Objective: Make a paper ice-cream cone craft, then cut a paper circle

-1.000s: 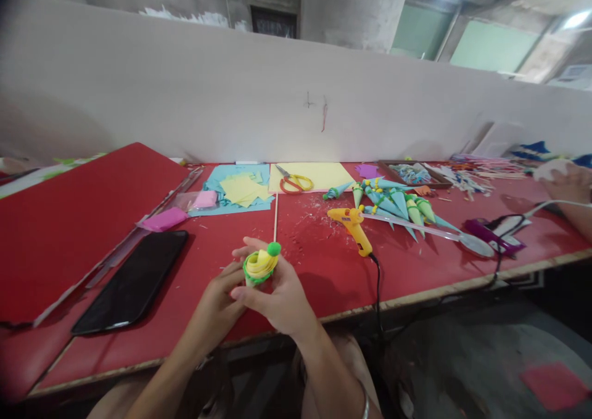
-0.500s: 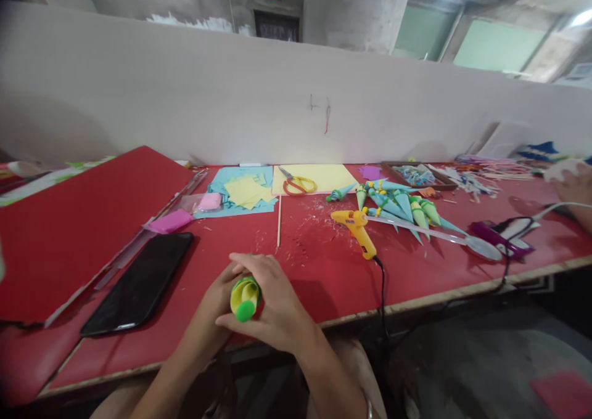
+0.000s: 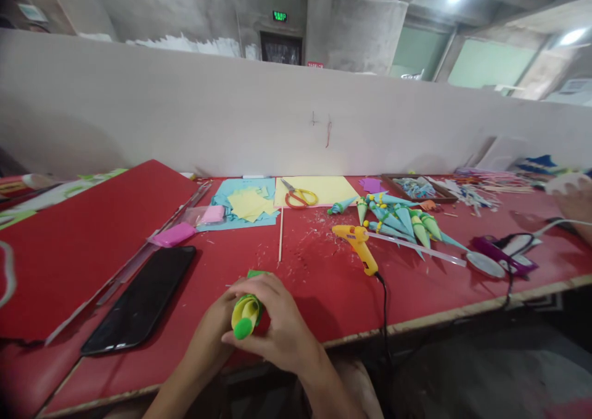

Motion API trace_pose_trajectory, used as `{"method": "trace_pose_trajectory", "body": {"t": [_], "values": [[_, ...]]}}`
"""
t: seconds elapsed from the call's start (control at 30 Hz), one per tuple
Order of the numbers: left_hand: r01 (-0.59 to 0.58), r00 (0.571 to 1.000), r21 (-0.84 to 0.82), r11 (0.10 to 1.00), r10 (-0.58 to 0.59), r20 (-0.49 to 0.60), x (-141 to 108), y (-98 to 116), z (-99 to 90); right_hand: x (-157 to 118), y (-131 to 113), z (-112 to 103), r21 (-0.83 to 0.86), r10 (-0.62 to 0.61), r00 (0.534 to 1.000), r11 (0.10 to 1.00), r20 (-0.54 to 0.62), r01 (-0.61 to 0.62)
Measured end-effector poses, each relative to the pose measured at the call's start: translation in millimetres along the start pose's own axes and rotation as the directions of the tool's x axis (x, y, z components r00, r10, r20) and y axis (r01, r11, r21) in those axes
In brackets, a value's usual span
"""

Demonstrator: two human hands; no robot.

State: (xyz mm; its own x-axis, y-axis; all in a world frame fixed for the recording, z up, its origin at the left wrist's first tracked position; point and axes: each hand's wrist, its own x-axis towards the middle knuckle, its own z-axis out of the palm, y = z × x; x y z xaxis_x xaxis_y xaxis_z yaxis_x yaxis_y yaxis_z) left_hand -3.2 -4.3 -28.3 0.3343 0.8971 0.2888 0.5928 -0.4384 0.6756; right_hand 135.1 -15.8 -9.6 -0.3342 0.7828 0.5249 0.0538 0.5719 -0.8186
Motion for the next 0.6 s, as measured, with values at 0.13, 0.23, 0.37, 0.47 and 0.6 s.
{"method": "trace_pose_trajectory", "body": {"t": [0.13,0.23,0.37,0.47,0.6], "values": [[0.011,1.0,0.026,1.0,-0.011,0.01,1.4,2.0,-1.3,0.9,0.0,-2.1,0.006,0.028,0.999,1.0,-0.042,-0.028],[-0.005,1.0,-0.032,0.999,0.006,0.016,2.1,0.0,-1.8,-0.5,2.1,-2.2,0.033,0.118,0.991,0.993,-0.059,-0.117],[-0.012,1.0,-0.068,0.998,0.01,-0.023,2.3,-5.2,-4.0,0.7,5.9,-1.0,0.015,0.222,0.974,0.975,-0.039,-0.222],[0.005,0.995,0.01,1.0,-0.004,-0.104,2.4,-7.3,-5.8,5.7,7.4,-0.4,-0.001,0.201,0.978,0.98,-0.061,-0.201],[-0.029,0.992,0.072,0.997,0.037,-0.122,4.1,-6.3,-6.2,12.6,9.8,0.6,0.05,0.2,0.97,0.98,-0.139,-0.195]]}}
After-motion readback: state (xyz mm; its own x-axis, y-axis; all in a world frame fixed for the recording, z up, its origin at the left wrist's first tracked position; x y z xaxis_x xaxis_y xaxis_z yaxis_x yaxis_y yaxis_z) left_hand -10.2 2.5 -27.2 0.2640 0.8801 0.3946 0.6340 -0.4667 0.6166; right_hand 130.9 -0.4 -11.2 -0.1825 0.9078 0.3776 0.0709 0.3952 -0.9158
